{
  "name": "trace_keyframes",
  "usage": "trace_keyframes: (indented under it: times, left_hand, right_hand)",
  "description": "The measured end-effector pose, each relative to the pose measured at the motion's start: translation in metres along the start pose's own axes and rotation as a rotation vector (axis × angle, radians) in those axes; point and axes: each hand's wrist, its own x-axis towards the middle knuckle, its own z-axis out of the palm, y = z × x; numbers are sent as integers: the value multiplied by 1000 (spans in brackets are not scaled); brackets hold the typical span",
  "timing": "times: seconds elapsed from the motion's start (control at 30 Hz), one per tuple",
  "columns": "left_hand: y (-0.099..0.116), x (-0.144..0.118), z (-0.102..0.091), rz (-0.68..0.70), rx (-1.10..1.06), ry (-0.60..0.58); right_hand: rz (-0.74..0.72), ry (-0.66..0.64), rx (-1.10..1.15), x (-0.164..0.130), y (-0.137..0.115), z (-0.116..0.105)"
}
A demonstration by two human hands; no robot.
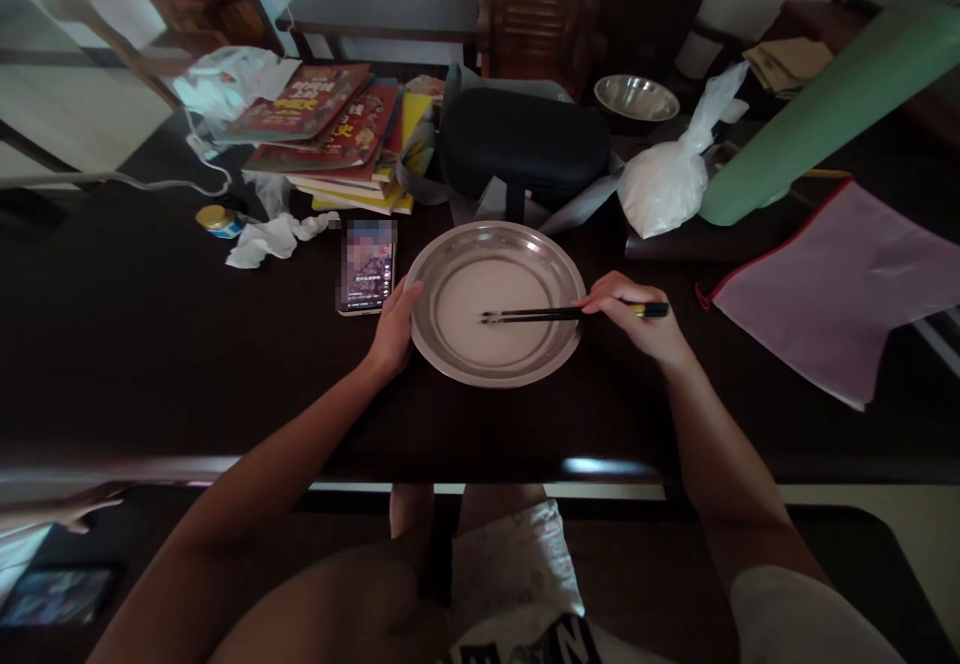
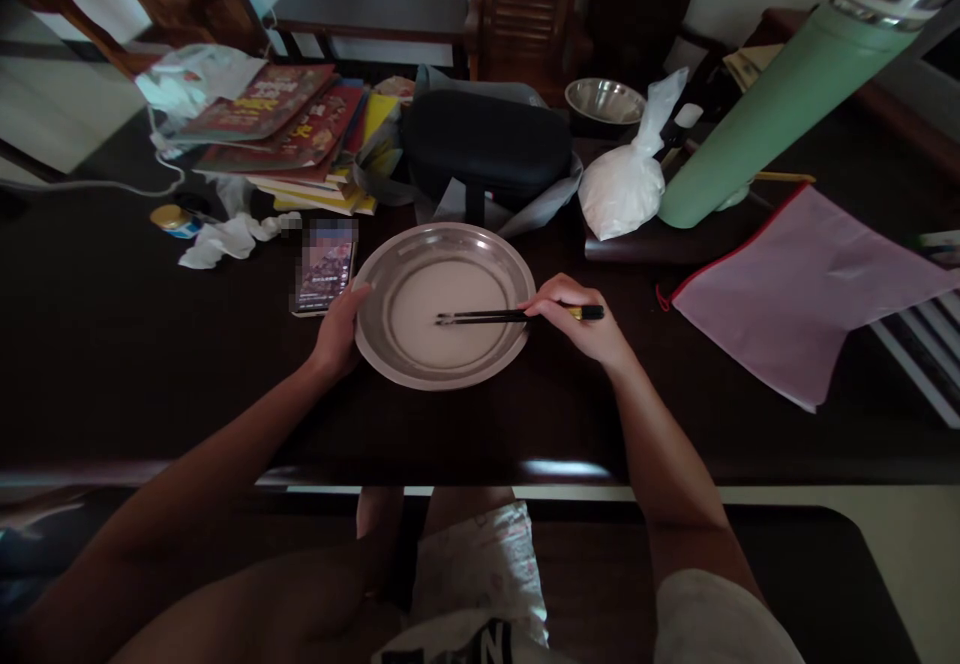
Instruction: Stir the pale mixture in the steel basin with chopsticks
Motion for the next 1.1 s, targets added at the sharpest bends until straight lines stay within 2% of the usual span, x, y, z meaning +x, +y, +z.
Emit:
trace_keyframes:
  times: [0.13,0.3,0.47,0.63,0.8,0.97,1.1]
  left_hand:
    - [1,-1,1,5,9,-18]
    - [2,-2,1,13,29,-7]
    - [0,0,0,3,26,-12]
    - [0,0,0,0,18,7]
    - [1,0,0,-6,-4,4]
    - [0,-1,0,-9,-11,6]
    - [0,0,0,6,1,-7]
  right_hand:
    - [35,87,20,-1,0,-2]
    - [6,-6,13,1,-1,0]
    - [-8,73,-10,0,1,-2]
    - [-3,8,-14,1,2,0]
    - [-1,62,7,0,1,-1]
    - [-15,-10,4,1,-1,1]
    - [-3,78,-2,0,0,-1]
